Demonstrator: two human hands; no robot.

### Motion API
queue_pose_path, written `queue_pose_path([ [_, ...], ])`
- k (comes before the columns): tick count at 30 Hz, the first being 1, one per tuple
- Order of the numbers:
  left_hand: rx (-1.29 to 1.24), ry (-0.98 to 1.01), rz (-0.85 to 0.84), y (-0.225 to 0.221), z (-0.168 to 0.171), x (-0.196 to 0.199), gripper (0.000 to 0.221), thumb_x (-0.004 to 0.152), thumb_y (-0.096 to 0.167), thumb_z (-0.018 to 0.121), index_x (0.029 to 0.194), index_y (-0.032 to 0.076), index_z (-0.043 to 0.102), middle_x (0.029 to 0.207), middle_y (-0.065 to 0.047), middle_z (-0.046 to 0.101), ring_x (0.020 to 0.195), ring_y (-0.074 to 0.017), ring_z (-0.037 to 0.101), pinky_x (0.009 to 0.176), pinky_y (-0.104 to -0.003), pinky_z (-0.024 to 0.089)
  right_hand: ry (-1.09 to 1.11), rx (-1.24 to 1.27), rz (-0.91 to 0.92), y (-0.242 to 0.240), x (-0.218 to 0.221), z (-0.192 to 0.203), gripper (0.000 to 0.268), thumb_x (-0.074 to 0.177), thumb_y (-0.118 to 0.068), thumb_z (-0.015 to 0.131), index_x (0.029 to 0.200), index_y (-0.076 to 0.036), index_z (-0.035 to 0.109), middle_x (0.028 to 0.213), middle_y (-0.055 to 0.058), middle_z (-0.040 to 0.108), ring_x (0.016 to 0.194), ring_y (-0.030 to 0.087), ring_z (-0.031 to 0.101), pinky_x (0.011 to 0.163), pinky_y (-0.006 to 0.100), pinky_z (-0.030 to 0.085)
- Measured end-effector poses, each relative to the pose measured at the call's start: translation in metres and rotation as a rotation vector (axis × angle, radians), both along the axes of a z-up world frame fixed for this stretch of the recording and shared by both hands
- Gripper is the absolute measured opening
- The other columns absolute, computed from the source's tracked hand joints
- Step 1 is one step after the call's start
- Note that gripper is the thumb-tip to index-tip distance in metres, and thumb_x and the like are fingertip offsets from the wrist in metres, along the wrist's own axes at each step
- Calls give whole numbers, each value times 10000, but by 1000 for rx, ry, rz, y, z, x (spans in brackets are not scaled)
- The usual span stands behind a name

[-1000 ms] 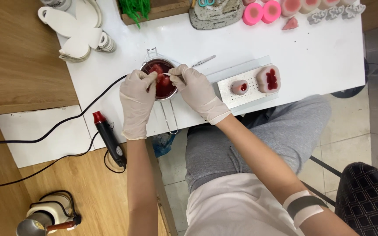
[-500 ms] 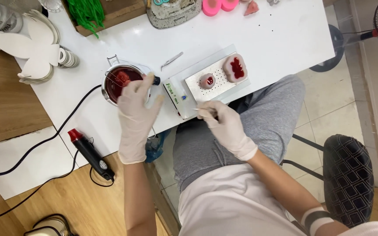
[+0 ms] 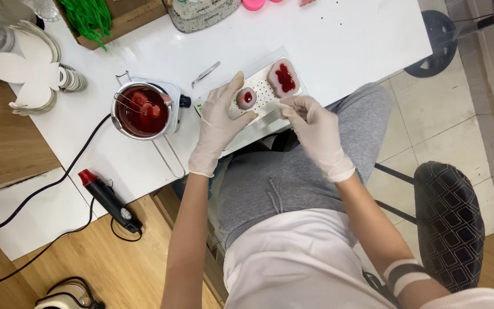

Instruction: The recorder prepares wax decorations for candles by scooping melted red wax from a pot and applying details to wax objects.

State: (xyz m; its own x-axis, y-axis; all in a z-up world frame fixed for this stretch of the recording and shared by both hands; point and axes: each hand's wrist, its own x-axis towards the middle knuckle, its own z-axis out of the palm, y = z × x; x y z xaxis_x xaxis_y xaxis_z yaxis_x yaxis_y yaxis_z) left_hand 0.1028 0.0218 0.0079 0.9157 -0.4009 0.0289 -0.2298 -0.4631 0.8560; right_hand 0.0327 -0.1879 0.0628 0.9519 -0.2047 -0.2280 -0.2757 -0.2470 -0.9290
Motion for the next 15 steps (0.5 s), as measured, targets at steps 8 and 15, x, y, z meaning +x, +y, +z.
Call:
queue_pose_path([
  [8, 63, -3, 20, -4, 15, 10, 749, 732, 195, 907, 1414, 117, 605, 1268, -94, 695, 1224, -292, 594, 1078, -398, 474, -302, -794, 594, -21, 91, 9, 177, 948, -274, 774, 1078, -158, 805, 968, 44, 757, 905, 234, 678, 863, 395, 523],
  [15, 39, 45, 16, -1, 20, 10, 648, 739, 177, 890, 1345, 120, 668, 1250, -81, 704, 1209, -258, 607, 1065, -374, 492, -393, -971, 762, -22, 108, -2, 198, 926, -321, 743, 1077, -221, 822, 970, -6, 758, 956, 218, 644, 928, 389, 461],
])
